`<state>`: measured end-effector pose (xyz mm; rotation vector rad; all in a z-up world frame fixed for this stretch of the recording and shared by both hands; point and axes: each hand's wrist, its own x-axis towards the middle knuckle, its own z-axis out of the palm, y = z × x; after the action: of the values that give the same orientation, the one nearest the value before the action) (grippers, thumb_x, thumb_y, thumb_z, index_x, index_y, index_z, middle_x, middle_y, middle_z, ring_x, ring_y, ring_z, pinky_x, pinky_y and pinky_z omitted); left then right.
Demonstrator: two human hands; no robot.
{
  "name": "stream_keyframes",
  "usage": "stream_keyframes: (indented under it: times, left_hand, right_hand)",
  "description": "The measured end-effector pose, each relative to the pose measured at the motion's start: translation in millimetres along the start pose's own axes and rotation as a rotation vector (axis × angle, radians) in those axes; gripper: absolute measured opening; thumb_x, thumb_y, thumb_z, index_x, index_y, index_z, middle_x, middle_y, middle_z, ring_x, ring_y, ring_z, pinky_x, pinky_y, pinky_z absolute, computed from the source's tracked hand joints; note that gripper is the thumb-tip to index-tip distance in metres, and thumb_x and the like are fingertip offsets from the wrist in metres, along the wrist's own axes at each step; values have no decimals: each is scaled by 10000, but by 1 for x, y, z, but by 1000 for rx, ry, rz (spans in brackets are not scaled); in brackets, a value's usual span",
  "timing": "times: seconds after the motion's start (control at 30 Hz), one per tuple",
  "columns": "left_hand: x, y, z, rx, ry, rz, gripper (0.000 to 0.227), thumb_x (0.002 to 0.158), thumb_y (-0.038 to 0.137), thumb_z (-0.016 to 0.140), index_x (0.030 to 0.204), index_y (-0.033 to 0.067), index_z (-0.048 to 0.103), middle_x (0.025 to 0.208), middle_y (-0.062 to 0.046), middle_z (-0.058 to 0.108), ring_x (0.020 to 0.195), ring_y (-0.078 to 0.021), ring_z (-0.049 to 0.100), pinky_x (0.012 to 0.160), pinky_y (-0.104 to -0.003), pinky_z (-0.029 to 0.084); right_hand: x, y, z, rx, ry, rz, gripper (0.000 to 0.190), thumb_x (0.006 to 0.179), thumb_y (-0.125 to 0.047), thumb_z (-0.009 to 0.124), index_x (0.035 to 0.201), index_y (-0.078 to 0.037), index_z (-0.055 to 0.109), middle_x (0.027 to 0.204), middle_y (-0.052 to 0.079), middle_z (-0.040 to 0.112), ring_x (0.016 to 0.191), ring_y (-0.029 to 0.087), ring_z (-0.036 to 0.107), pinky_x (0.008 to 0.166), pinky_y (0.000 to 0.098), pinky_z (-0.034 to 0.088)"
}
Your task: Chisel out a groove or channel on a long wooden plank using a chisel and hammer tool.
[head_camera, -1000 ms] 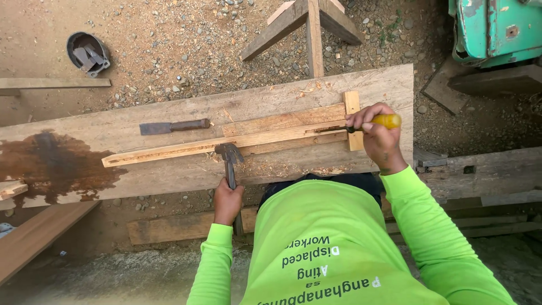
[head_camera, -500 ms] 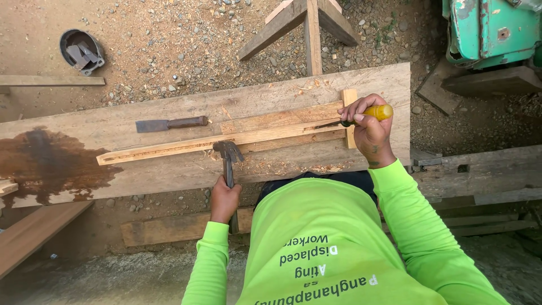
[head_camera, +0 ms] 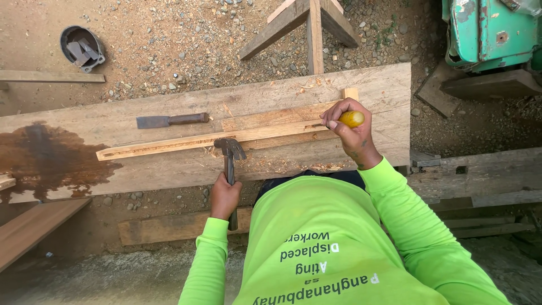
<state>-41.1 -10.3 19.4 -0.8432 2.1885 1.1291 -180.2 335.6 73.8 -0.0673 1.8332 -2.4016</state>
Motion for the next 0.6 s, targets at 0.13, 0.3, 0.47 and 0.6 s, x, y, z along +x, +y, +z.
stream_keyframes:
  times: [0.13, 0.3, 0.47, 0.6]
  left_hand:
    - [7, -14, 4, -14, -1, 29, 174, 840, 138, 691, 885, 34, 560, 650, -82, 596, 570, -200, 607, 564, -379, 494]
    - [4, 0, -3, 70, -7, 7, 188, 836, 155, 704, 891, 36, 570, 651, -98, 614, 579, -216, 623, 586, -387, 500]
    - [0, 2, -3, 59, 1, 2, 186, 831, 152, 698, 897, 33, 571, 658, -111, 621, 586, -230, 633, 592, -399, 507]
    - [9, -10, -1, 79, 18, 53, 192, 828, 133, 705, 893, 16, 567, 672, -128, 614, 596, -246, 634, 596, -407, 508]
  right_hand:
    - [-6, -15, 24, -139, -72, 6, 106, 899, 9, 613, 909, -43, 521, 889, 69, 579, 894, 165, 611, 1019, 413, 546]
    - [-10, -20, 17, -153, 13, -54, 114, 910, -15, 624, 908, -57, 518, 881, 57, 615, 894, 163, 629, 896, 384, 553]
    - [-3, -2, -15, 160, 251, -119, 84, 950, -24, 582, 992, -54, 515, 879, 69, 583, 850, 177, 594, 936, 400, 551]
    - [-8, 9, -23, 248, 345, -136, 146, 937, 7, 545, 1066, -50, 508, 962, 95, 568, 934, 204, 590, 989, 401, 528]
